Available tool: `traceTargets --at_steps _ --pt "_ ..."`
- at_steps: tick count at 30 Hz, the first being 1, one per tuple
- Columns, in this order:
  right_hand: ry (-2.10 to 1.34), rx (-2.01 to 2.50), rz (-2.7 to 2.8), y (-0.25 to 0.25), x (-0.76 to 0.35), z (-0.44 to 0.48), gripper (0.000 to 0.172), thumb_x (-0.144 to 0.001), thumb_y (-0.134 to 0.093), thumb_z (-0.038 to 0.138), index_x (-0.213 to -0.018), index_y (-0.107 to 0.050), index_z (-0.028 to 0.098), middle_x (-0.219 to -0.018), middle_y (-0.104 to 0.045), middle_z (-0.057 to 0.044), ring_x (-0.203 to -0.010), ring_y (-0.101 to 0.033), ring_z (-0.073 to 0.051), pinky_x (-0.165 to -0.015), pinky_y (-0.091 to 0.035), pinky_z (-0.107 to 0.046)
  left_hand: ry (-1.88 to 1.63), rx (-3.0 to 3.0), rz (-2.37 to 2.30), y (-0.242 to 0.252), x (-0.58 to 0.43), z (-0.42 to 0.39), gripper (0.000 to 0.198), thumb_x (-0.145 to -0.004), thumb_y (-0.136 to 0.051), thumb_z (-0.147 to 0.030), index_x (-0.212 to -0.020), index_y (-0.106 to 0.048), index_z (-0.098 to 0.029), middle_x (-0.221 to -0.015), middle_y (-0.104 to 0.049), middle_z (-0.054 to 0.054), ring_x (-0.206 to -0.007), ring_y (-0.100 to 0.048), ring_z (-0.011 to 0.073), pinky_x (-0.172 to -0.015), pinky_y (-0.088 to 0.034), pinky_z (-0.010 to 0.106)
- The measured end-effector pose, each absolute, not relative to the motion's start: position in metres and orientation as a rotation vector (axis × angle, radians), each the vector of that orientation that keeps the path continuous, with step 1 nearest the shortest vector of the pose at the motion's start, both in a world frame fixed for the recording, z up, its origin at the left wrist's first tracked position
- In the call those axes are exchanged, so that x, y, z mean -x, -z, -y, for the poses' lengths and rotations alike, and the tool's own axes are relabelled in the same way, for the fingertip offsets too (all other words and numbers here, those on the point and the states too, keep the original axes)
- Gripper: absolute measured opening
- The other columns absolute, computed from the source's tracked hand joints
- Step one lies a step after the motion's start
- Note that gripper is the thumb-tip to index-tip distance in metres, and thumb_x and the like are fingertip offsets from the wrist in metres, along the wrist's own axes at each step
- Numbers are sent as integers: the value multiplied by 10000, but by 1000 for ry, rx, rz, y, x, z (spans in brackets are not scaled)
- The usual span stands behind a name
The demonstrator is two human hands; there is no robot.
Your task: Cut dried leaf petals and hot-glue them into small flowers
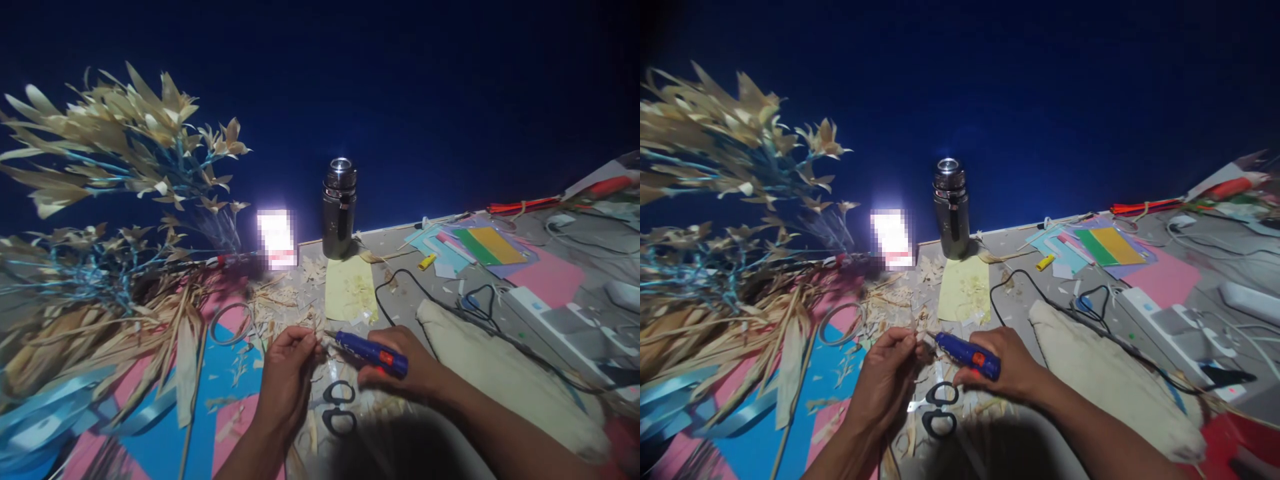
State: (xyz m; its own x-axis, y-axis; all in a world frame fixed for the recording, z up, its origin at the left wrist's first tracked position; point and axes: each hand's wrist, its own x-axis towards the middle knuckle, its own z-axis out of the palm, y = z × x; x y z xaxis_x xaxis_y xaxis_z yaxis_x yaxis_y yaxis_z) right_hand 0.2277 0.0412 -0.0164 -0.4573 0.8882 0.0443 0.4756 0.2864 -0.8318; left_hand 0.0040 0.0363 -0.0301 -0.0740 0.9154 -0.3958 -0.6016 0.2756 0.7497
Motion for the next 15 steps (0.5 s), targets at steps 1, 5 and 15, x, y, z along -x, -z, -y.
traceTargets --at_steps 1,5,15 --pt "-1070 1233 2041 17 -229 -41 516 -775 -793 630 -649 -558 189 -583 -533 36 -524 -460 -112 -533 -288 -244 -1308 -391 -1027 30 -4 -36 365 -554 -994 -293 -746 -707 -177 -614 -682 -10 -590 -614 106 -613 -503 200" --pt "-1049 1209 2000 17 -232 -41 472 -807 -787 567 -657 -547 190 -578 -513 44 -526 -464 -108 -537 -303 -237 -1315 -386 -1038 29 -3 -36 372 -549 -995 -304 -748 -707 -177 -607 -681 -11 -590 -617 110 -613 -505 203" --pt "-1051 1197 2007 15 -228 -40 507 -795 -786 587 -623 -524 189 -556 -504 47 -504 -442 -100 -519 -284 -232 -1293 -392 -1026 32 -4 -34 357 -572 -986 -303 -739 -694 -181 -611 -679 -8 -593 -609 116 -623 -503 222"
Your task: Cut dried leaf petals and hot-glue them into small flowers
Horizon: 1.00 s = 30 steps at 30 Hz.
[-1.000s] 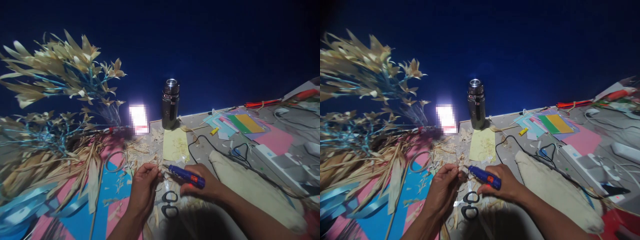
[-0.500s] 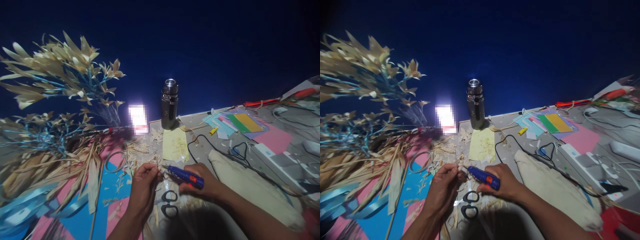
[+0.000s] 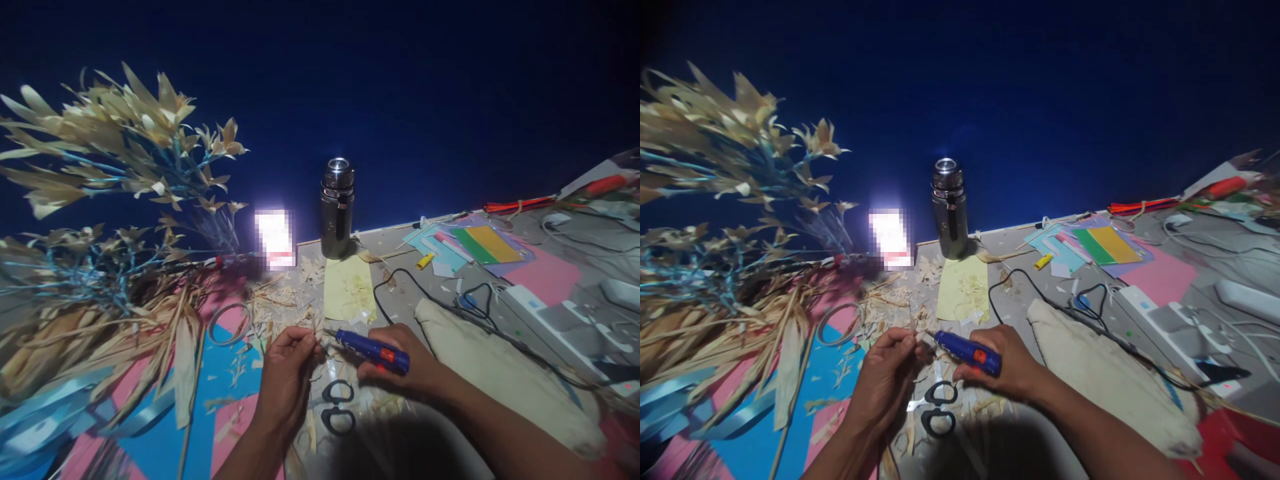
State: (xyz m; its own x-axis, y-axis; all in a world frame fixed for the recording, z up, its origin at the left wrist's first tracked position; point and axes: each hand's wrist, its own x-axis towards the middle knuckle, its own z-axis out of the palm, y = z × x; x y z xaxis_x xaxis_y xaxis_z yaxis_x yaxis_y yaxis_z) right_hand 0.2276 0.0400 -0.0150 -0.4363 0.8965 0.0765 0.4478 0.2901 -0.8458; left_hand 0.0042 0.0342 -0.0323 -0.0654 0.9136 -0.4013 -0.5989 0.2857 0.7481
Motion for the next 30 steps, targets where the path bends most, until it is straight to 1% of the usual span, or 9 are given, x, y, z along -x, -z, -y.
traceTargets --at_steps 8,11,14,17,20,24,25,28,30 --pt "-987 1185 2044 14 -228 -39 518 -824 -748 610 -626 -518 191 -561 -518 42 -508 -465 -101 -533 -299 -230 -1290 -384 -1021 28 -5 -36 383 -545 -998 -304 -725 -685 -176 -606 -672 -5 -590 -609 120 -621 -509 229" --pt "-910 1203 2120 17 -228 -39 532 -844 -706 643 -628 -518 195 -569 -545 31 -512 -479 -108 -544 -300 -238 -1287 -371 -1011 26 -5 -35 388 -540 -1000 -297 -725 -681 -175 -605 -666 -6 -574 -594 111 -583 -487 209" --pt "-701 1269 2237 26 -231 -42 535 -867 -652 678 -651 -555 199 -583 -603 1 -537 -522 -135 -574 -291 -264 -1263 -357 -999 25 -3 -35 391 -538 -1002 -279 -730 -679 -174 -593 -654 -7 -542 -559 94 -516 -428 173" --pt "-438 1390 2347 32 -235 -47 493 -862 -661 658 -683 -591 204 -614 -653 -33 -581 -566 -171 -607 -276 -295 -1250 -329 -946 25 -2 -34 378 -558 -993 -261 -738 -672 -176 -598 -643 -12 -552 -548 90 -519 -420 170" --pt "-322 1523 2448 27 -239 -52 335 -836 -746 498 -739 -618 204 -700 -692 -48 -652 -600 -197 -631 -280 -308 -1229 -298 -914 24 -2 -34 374 -568 -987 -240 -746 -665 -173 -626 -655 -7 -565 -549 88 -533 -430 177" --pt "-392 1500 2546 14 -249 -53 84 -834 -720 233 -871 -650 203 -859 -699 -51 -812 -622 -219 -703 -354 -310 -1229 -275 -961 22 -3 -35 416 -523 -1002 -234 -760 -671 -153 -647 -688 18 -563 -571 86 -533 -440 170" --pt "-438 1460 2568 11 -254 -52 124 -817 -715 190 -927 -659 203 -911 -696 -55 -858 -620 -226 -737 -378 -315 -1236 -281 -978 22 -4 -35 422 -516 -1003 -234 -764 -671 -152 -648 -695 22 -557 -572 86 -527 -437 168" --pt "-515 1312 2600 5 -264 -49 354 -773 -707 108 -1110 -659 208 -1100 -686 -81 -1002 -606 -252 -841 -421 -347 -1261 -327 -1018 21 -5 -35 407 -530 -989 -244 -769 -673 -152 -654 -714 28 -533 -563 86 -511 -427 170" --pt "-458 1234 2552 3 -263 -47 335 -825 -668 89 -1135 -657 216 -1146 -689 -83 -1037 -597 -250 -878 -421 -360 -1283 -368 -1042 22 -7 -34 381 -554 -974 -256 -768 -677 -150 -656 -720 29 -524 -560 84 -513 -429 176"
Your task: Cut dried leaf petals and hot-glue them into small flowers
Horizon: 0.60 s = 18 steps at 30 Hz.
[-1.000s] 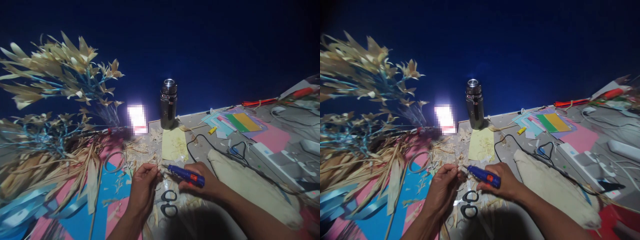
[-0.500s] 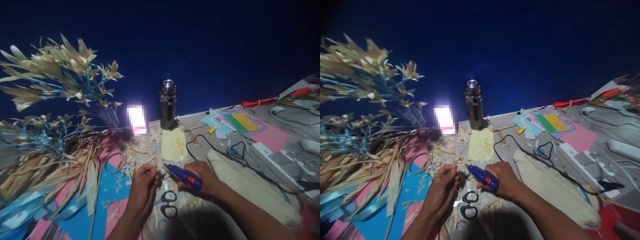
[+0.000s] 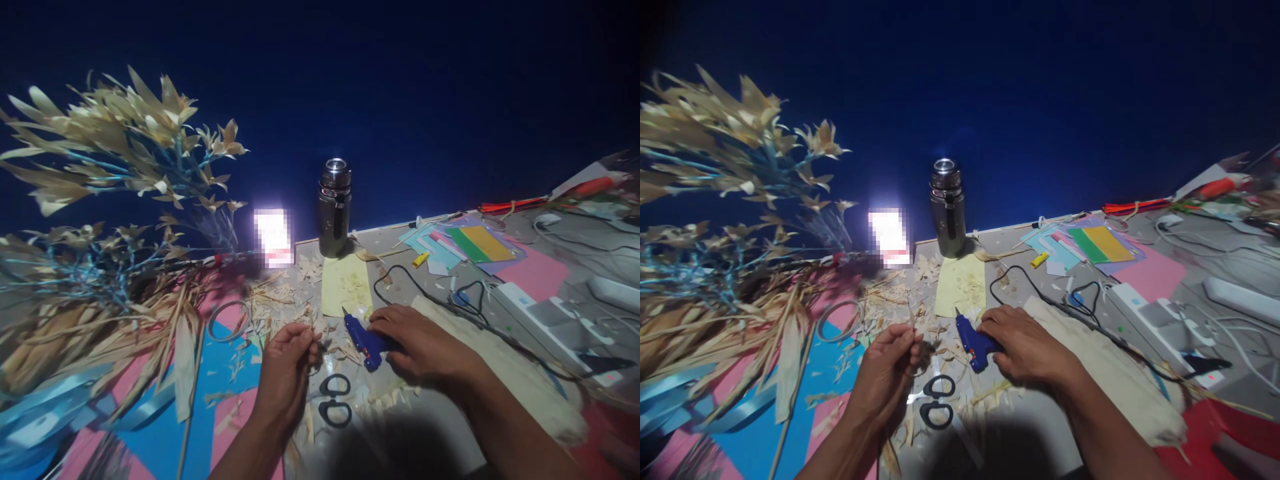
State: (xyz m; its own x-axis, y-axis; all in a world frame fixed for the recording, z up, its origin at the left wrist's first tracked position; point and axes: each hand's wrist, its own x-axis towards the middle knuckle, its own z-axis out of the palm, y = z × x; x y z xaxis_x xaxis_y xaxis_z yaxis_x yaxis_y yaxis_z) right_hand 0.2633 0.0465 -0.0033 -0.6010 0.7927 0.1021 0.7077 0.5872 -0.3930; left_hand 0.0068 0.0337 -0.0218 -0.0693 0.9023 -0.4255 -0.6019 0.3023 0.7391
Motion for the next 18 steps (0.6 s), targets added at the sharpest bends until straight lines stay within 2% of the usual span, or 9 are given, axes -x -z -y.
traceTargets --at_steps 3,4,9,14,18 --pt "-184 1176 2414 1 -244 -42 113 -957 -594 136 -1004 -672 203 -998 -707 -72 -932 -581 -227 -834 -405 -354 -1294 -426 -1064 22 -10 -31 339 -591 -950 -261 -768 -684 -148 -641 -714 23 -516 -559 85 -513 -423 177" --pt "-69 1151 2392 1 -235 -40 87 -981 -593 176 -961 -674 199 -951 -700 -69 -889 -563 -222 -801 -392 -350 -1287 -438 -1065 22 -12 -29 327 -600 -942 -257 -769 -685 -147 -636 -710 20 -518 -561 85 -513 -420 176" --pt "281 995 2375 7 -195 -36 207 -1023 -564 212 -852 -681 208 -797 -640 -38 -760 -476 -200 -687 -307 -344 -1241 -432 -1058 21 -16 -23 304 -606 -928 -243 -774 -694 -143 -623 -702 16 -516 -560 80 -521 -428 168" --pt "332 969 2252 11 -185 -36 260 -1042 -530 213 -846 -702 203 -748 -602 -39 -728 -445 -194 -663 -289 -341 -1241 -425 -1025 25 -19 -17 266 -643 -907 -232 -774 -693 -143 -666 -708 15 -544 -566 76 -534 -441 162" --pt "336 964 2221 14 -181 -35 232 -1032 -551 216 -864 -711 209 -737 -585 -30 -725 -453 -186 -666 -292 -336 -1229 -396 -1005 26 -21 -17 263 -653 -908 -241 -771 -695 -141 -645 -675 -3 -545 -560 72 -533 -441 156"
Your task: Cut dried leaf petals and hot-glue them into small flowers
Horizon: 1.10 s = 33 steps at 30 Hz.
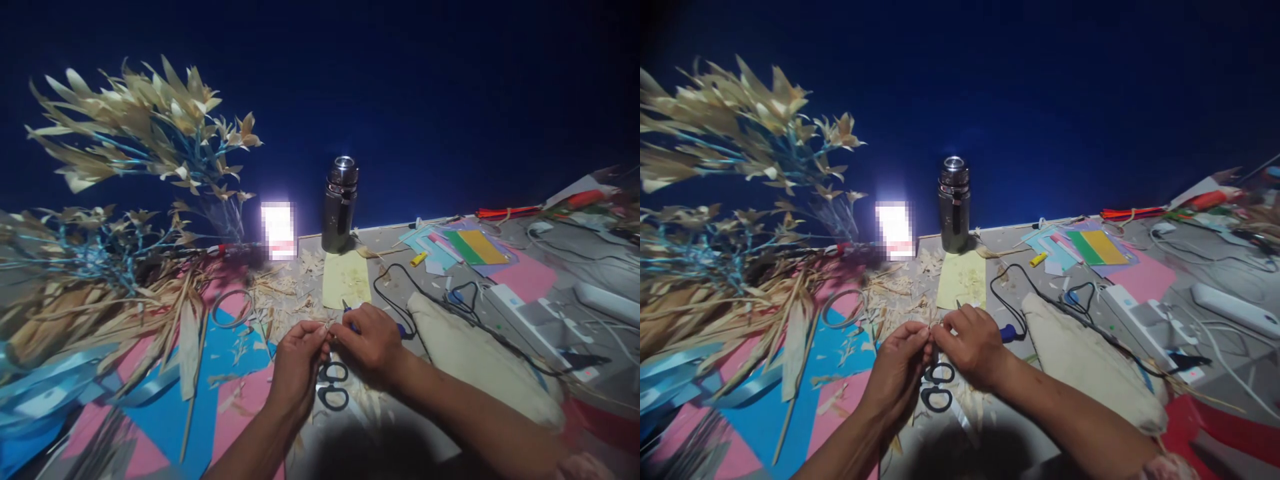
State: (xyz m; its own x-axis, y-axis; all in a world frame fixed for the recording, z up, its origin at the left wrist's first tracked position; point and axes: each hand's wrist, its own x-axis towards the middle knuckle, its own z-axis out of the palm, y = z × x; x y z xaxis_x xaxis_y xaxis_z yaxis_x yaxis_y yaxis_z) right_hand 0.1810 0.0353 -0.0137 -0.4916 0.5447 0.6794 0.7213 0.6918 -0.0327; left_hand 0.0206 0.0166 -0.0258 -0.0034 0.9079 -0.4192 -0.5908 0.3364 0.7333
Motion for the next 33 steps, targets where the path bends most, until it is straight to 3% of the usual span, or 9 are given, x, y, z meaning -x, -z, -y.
traceTargets --at_steps 6,12,14,16,19,21,24,27,33 --pt "318 927 2185 16 -180 -36 174 -1019 -571 220 -935 -722 207 -757 -607 -34 -728 -462 -188 -665 -311 -331 -1220 -409 -1004 27 -21 -17 252 -659 -900 -237 -771 -697 -141 -602 -653 -11 -529 -549 75 -526 -436 158" --pt "183 973 2180 16 -180 -37 199 -995 -601 214 -864 -750 224 -754 -630 -39 -733 -485 -185 -654 -328 -326 -1196 -361 -983 27 -20 -17 282 -647 -923 -238 -752 -683 -136 -643 -660 -3 -548 -550 71 -527 -447 157" --pt "-180 1054 2002 19 -179 -39 168 -964 -639 257 -866 -771 226 -786 -641 -50 -764 -527 -188 -674 -379 -318 -1167 -291 -910 27 -18 -18 305 -632 -939 -232 -743 -671 -136 -687 -663 2 -580 -556 75 -543 -467 167" --pt "-766 1109 1646 22 -179 -44 144 -901 -710 323 -838 -778 213 -769 -639 -42 -714 -535 -174 -629 -406 -301 -1143 -214 -840 27 -17 -20 313 -632 -945 -219 -751 -667 -138 -734 -665 6 -616 -563 82 -553 -477 179" --pt "-1562 1040 949 26 -179 -52 228 -715 -870 364 -786 -762 177 -717 -633 -14 -542 -407 -96 -478 -287 -232 -1125 -140 -795 30 -17 -21 293 -654 -933 -195 -774 -673 -134 -778 -662 13 -643 -567 88 -552 -477 190" --pt "-1747 979 695 27 -178 -55 302 -624 -928 358 -776 -757 160 -745 -653 -21 -511 -340 -60 -450 -210 -209 -1118 -130 -796 32 -17 -21 274 -673 -922 -191 -781 -678 -128 -770 -651 13 -631 -558 85 -543 -472 191" --pt "-1754 960 660 26 -177 -56 320 -592 -949 339 -769 -756 155 -771 -673 -28 -504 -343 -44 -443 -209 -201 -1107 -134 -810 34 -18 -21 263 -680 -916 -194 -782 -685 -121 -762 -645 15 -610 -542 79 -534 -468 191" --pt "-1726 975 672 24 -177 -54 308 -572 -957 310 -741 -745 163 -628 -622 22 -459 -347 -42 -433 -237 -195 -1095 -142 -809 34 -19 -20 282 -658 -930 -208 -771 -688 -118 -752 -640 15 -600 -530 77 -515 -450 185" --pt "-1575 1023 961 22 -180 -48 253 -707 -894 389 -761 -764 179 -647 -645 10 -493 -421 -77 -449 -308 -215 -1080 -178 -804 28 -20 -19 329 -615 -959 -232 -737 -671 -129 -718 -618 -2 -585 -514 71 -508 -436 179"
